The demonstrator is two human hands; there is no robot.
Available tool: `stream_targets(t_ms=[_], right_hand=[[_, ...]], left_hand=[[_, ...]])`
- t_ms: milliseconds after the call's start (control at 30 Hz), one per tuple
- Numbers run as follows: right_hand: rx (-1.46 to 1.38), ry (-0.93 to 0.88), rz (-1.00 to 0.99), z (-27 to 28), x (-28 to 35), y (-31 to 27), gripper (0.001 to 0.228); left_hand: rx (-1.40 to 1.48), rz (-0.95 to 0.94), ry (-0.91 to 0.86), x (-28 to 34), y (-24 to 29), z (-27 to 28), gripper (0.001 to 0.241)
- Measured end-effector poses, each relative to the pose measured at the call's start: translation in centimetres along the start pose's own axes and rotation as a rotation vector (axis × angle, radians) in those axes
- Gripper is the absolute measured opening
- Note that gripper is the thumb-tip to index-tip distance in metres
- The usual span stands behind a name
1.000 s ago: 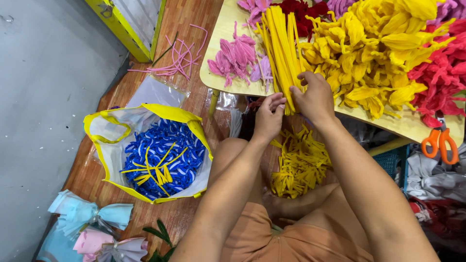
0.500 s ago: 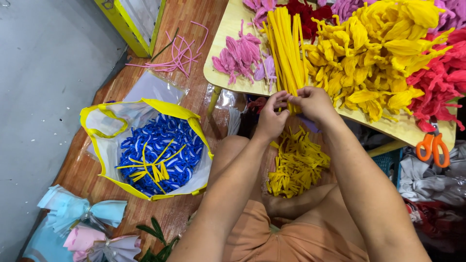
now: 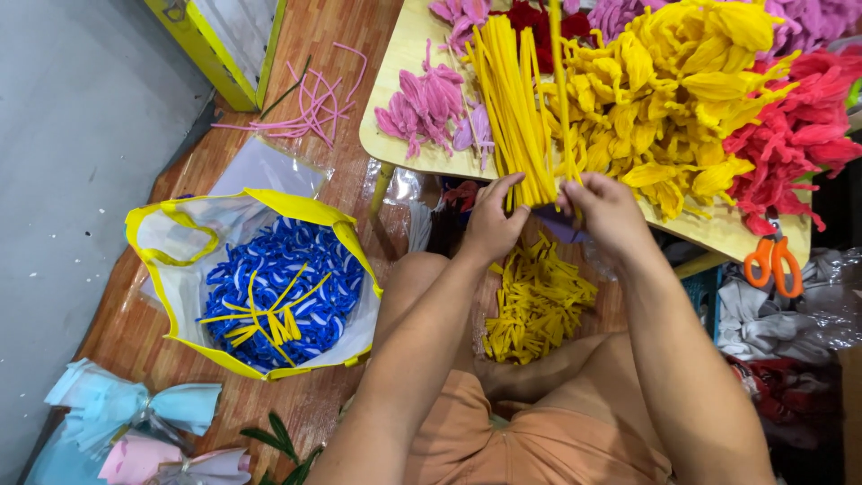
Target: The person sits on the floor and repeatedly picks up yellow strips of material, folds them, and ties them into small bundles by hand. The finished bundles are placed into a yellow bag containing blue items, while piles of pink, yellow, and red materials sit on a nearby table.
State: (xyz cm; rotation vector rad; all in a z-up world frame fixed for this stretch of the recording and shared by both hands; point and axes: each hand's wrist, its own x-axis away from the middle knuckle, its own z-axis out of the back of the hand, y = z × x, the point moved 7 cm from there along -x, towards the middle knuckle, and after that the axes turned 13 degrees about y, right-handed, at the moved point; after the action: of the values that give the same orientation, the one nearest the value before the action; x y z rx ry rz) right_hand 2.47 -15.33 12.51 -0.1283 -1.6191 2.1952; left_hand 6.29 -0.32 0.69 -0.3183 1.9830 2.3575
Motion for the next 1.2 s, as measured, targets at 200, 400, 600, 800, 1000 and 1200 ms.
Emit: stream_targets(t_ms=[200,400,600,800,1000,1200], right_hand=[[0.159,0.04,0.278,4.1,5.5,5.9,0.022],[0.391,0.046,0.491,4.3,13.2,11.5,0.013],[0.403,-0.154,0.304,6.1,20.3,12.1,0.024],[0.211,-0.16,0.297,7.3,24.0,14.5,0.027],[0.022,-0.369,0.256,7.0,26.8,10.4,0.021],[-0.237,-0.463,0.538,7.5,29.0,9.0,0.028]], left_hand=[[-0.212,-0.174,0.162,2.8,4.9,0.2,0.05],[0.889,0.568,0.104,8.2,8.6,-2.3,0.046],[1.004,0.558,0.068,7.0,12.5,3.6,0.03],[1.282,0.476,-0.127,8.6,16.6,3.6,0.036],[1.259,0.54,-0.19,10.3,18.3,3.5,0.045],[1.29,0.498,-0.279,10.6,19.7,4.0,0.019]])
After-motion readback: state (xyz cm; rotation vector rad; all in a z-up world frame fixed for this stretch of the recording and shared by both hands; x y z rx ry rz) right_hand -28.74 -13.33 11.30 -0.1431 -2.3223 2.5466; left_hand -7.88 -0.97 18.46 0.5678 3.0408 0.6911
